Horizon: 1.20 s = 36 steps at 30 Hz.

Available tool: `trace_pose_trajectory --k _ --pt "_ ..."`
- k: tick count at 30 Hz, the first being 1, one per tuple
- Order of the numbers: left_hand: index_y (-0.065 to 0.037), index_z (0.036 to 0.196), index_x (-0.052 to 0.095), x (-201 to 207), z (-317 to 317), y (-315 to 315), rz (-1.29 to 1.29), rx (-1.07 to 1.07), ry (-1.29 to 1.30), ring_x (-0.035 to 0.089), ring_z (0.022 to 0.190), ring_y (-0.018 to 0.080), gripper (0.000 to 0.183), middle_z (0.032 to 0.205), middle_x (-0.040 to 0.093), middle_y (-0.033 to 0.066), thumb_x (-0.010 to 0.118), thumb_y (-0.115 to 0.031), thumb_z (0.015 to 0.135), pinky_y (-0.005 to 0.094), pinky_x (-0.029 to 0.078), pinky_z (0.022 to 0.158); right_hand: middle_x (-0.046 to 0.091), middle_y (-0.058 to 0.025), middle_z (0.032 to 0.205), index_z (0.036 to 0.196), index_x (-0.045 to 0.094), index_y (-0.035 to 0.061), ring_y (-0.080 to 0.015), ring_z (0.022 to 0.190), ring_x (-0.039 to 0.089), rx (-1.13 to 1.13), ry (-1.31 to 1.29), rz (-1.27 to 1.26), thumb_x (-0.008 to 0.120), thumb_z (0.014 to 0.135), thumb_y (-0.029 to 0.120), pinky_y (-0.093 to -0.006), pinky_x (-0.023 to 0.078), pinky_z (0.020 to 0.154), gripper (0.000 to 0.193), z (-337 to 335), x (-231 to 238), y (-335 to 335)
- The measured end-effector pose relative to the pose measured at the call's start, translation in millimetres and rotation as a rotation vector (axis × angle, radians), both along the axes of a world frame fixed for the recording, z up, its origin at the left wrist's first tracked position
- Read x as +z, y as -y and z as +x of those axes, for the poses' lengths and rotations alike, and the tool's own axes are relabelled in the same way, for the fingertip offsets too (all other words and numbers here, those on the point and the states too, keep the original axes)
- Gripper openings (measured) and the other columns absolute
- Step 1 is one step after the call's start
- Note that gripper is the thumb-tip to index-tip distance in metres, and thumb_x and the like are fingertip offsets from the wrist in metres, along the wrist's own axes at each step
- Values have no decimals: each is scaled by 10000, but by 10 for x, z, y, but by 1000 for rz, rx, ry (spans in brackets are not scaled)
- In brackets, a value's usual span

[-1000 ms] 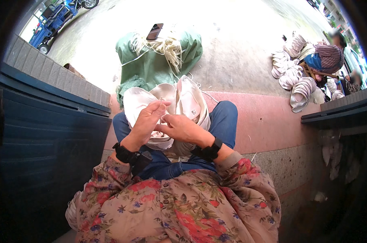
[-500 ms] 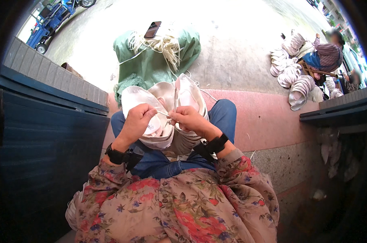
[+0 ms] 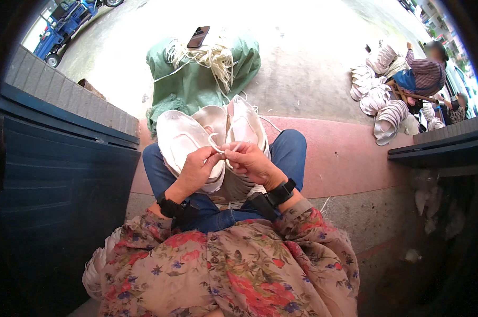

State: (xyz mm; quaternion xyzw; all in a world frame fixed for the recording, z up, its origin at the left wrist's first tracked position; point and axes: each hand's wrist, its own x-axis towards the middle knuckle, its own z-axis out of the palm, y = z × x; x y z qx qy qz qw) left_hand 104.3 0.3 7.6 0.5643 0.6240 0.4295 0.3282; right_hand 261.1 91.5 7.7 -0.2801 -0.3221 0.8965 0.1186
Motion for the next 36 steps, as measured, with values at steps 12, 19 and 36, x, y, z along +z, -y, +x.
trace_pose_trajectory --k 12,19,36 --pt "26 780 555 -50 45 34 119 68 -133 519 599 269 95 689 536 156 536 -67 773 321 408 557 618 -14 802 883 628 -11 -46 737 529 -148 259 659 604 776 76 -185 424 673 140 -112 -42 216" --pt "22 788 577 -29 63 72 93 70 -163 543 646 295 92 686 552 167 558 -57 744 333 421 582 613 -38 746 802 624 -9 -85 713 545 -186 283 847 567 730 30 -222 430 656 100 -129 -177 254" --pt "38 878 568 -105 28 75 -61 74 149 523 567 124 154 630 563 67 494 -91 836 253 421 538 540 -108 689 790 550 26 -289 700 514 -234 334 1646 597 662 9 -354 426 623 137 -176 -88 218"
